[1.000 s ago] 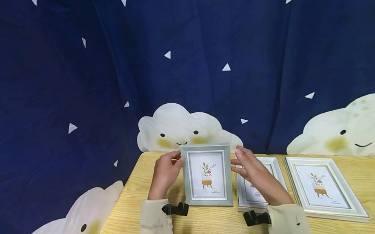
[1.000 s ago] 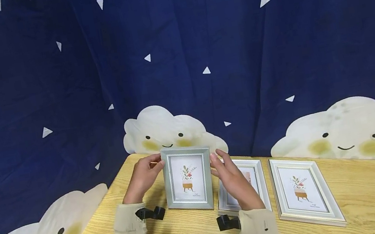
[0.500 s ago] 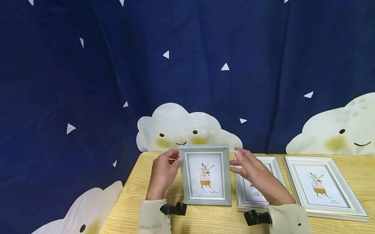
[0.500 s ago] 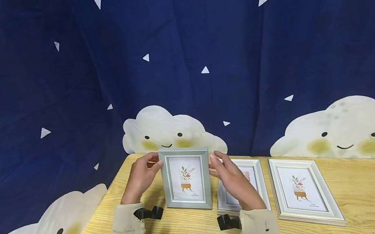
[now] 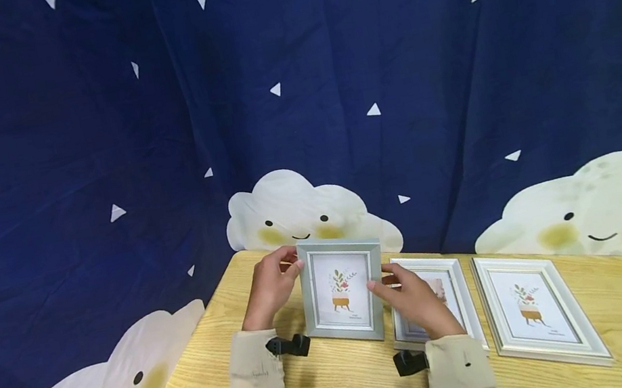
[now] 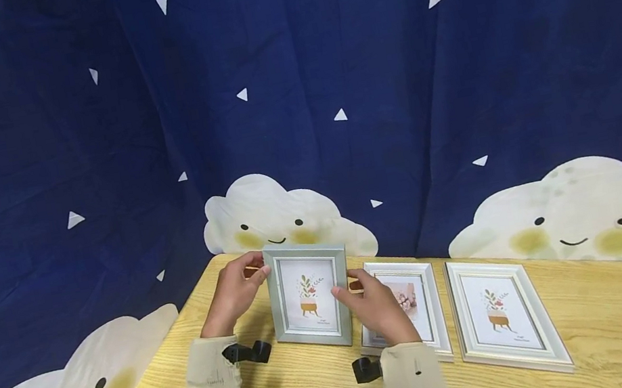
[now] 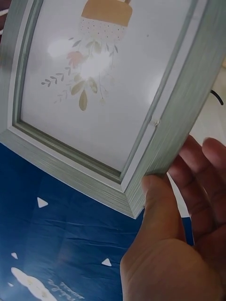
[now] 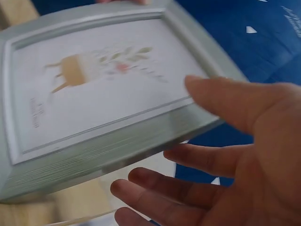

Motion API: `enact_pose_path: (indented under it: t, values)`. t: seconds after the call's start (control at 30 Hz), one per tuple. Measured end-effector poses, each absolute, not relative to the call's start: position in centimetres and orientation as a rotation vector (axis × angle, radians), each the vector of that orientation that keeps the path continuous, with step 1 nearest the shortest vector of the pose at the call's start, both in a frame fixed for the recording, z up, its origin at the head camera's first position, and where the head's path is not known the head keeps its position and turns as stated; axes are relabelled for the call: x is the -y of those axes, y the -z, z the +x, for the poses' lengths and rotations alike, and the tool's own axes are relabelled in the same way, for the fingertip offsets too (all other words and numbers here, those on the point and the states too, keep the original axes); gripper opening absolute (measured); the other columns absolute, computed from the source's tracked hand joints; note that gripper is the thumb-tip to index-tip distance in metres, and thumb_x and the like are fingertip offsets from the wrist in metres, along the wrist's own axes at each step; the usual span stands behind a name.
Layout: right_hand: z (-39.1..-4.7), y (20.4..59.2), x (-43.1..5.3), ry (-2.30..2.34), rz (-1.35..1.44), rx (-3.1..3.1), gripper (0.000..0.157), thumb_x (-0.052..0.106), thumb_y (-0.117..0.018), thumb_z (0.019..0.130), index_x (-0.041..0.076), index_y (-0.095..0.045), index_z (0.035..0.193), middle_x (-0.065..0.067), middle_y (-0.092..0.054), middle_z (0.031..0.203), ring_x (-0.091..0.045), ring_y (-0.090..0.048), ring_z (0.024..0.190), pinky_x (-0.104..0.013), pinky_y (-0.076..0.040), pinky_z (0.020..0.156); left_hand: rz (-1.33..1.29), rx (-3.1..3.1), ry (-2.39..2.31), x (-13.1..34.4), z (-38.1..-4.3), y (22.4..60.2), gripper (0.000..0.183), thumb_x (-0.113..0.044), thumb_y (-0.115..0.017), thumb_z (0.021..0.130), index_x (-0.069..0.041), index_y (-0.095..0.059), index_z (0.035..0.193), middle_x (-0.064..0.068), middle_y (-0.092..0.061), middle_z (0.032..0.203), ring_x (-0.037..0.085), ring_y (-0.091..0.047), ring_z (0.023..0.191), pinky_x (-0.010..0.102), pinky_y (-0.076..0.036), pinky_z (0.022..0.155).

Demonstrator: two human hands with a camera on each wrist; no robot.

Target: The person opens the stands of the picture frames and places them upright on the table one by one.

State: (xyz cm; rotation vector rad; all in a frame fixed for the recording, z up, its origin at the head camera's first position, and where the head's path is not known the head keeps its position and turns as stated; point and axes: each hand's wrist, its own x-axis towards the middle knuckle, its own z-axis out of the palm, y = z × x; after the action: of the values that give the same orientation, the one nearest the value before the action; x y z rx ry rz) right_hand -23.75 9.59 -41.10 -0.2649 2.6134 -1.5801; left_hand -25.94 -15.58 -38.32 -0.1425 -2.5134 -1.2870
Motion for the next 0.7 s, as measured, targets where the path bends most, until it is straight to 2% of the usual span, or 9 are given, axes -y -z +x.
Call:
enact_pose_path:
  t: [0.3, 0.47, 0.7]
  values:
    - [-23.9, 42.2, -9.4, 1.421, -0.299, -2.724, 0.040, 0.029, -0.065, 0.092, 0.011, -0.058, 0.128, -0.017, -0.061, 0.122, -0.038, -0.057, 0.113, -0.048, -0.050, 0.085, -0.142, 2.512, 1.298, 15.6, -26.0, 38.4, 0.020, -0.009, -0.065, 0.091, -0.009, -0.070, 0.110, 0.006, -0.068, 0.095, 0.026, -0.064, 0.091, 0.039, -0.051, 0.079]
    - [-24.0, 42.5, -9.3, 1.437, -0.308, -2.717, 0.031, 0.024, -0.067, 0.092, 0.013, -0.062, 0.121, -0.014, -0.064, 0.117, -0.032, -0.062, 0.103, -0.042, -0.053, 0.077, -0.144, 2.517, 1.303, 15.7, -26.0, 38.4, 0.020, -0.010, -0.065, 0.091, -0.010, -0.070, 0.111, 0.005, -0.068, 0.096, 0.024, -0.063, 0.090, 0.039, -0.051, 0.078]
    - [-24.0, 42.8, -9.3, 1.574, -0.285, -2.598, 0.031, 0.017, -0.067, 0.091, 0.011, -0.062, 0.121, -0.016, -0.063, 0.115, -0.029, -0.064, 0.100, -0.038, -0.056, 0.074, -0.175, 2.619, 1.348, 16.4, -25.9, 38.6, 0.030, -0.018, -0.066, 0.092, -0.012, -0.065, 0.121, 0.007, -0.067, 0.102, 0.025, -0.063, 0.094, 0.040, -0.051, 0.078]
